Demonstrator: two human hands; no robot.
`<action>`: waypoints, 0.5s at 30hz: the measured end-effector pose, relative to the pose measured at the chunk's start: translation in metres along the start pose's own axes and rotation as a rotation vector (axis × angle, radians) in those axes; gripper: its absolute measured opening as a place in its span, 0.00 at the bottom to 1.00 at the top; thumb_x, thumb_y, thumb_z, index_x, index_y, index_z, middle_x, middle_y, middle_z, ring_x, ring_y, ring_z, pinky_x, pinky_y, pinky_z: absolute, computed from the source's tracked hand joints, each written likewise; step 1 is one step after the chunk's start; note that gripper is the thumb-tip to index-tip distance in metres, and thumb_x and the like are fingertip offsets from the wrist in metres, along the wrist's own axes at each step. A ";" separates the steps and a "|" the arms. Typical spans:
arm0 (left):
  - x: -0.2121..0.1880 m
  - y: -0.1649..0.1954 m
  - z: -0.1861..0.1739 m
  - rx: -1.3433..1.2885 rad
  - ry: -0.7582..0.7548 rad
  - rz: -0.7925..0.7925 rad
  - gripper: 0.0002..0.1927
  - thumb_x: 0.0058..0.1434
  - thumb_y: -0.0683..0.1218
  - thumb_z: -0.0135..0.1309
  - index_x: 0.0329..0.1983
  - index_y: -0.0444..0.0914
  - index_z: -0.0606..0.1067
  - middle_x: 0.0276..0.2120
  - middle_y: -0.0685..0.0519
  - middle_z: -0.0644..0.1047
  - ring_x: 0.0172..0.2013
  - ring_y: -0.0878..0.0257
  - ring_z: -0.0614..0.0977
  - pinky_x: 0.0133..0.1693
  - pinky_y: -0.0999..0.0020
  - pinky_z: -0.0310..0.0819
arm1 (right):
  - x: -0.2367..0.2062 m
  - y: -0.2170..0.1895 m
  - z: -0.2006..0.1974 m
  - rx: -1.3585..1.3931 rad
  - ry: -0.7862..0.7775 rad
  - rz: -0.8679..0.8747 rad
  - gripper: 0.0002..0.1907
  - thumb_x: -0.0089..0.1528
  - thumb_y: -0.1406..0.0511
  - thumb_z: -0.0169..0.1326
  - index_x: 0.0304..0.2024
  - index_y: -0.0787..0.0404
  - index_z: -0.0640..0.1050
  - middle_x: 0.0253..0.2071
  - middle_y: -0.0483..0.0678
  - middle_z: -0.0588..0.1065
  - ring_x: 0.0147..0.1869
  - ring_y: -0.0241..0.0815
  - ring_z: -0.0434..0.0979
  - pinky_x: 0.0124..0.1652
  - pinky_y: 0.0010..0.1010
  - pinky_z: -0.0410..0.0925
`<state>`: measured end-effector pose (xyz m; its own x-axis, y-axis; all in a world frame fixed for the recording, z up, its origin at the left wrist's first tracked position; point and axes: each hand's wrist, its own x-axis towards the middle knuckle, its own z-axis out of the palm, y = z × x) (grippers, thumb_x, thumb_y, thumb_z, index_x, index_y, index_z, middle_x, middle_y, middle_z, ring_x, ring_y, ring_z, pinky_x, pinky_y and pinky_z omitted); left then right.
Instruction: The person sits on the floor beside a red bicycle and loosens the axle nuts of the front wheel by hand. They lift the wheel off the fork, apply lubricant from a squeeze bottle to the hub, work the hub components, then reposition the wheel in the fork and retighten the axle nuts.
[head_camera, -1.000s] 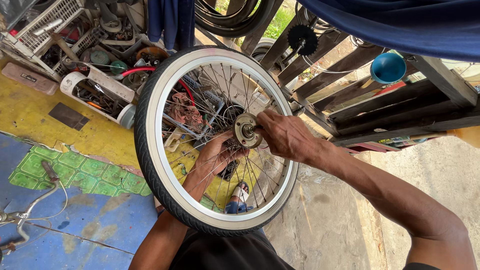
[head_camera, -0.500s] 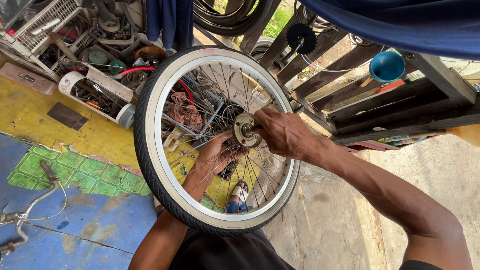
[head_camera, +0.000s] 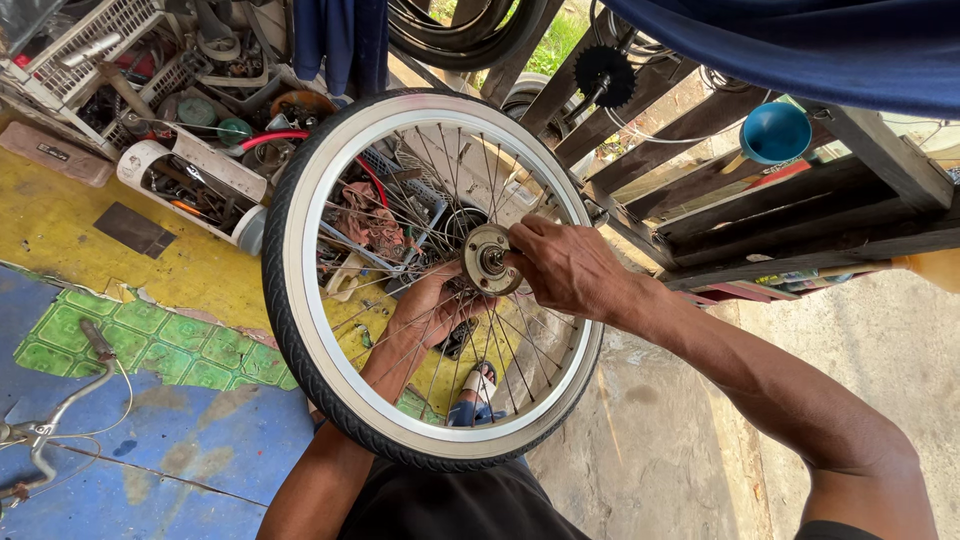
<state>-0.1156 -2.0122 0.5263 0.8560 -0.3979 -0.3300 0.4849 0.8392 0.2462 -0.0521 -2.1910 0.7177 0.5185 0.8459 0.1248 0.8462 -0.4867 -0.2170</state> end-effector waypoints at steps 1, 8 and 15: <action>-0.001 0.000 0.000 -0.007 -0.002 -0.002 0.17 0.68 0.47 0.52 0.52 0.30 0.75 0.43 0.41 0.81 0.40 0.52 0.86 0.43 0.56 0.86 | -0.001 0.000 0.000 0.016 0.013 -0.015 0.16 0.72 0.58 0.46 0.35 0.62 0.71 0.26 0.43 0.67 0.18 0.37 0.65 0.15 0.30 0.60; -0.001 0.002 0.001 -0.022 0.036 -0.012 0.18 0.68 0.48 0.51 0.54 0.30 0.73 0.44 0.41 0.81 0.40 0.50 0.86 0.43 0.54 0.86 | 0.000 -0.002 0.001 -0.123 -0.192 0.175 0.24 0.74 0.51 0.43 0.26 0.56 0.71 0.17 0.45 0.67 0.18 0.39 0.61 0.21 0.36 0.57; 0.000 0.005 -0.007 -0.086 -0.072 -0.008 0.18 0.71 0.48 0.50 0.56 0.29 0.73 0.47 0.38 0.79 0.42 0.49 0.85 0.45 0.54 0.86 | -0.033 -0.021 -0.011 0.070 -0.039 0.166 0.23 0.71 0.50 0.43 0.46 0.62 0.76 0.38 0.54 0.78 0.34 0.47 0.78 0.29 0.38 0.71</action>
<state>-0.1145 -2.0056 0.5210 0.8645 -0.4274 -0.2646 0.4771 0.8634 0.1640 -0.0857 -2.2108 0.7285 0.6440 0.7637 0.0444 0.7382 -0.6051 -0.2981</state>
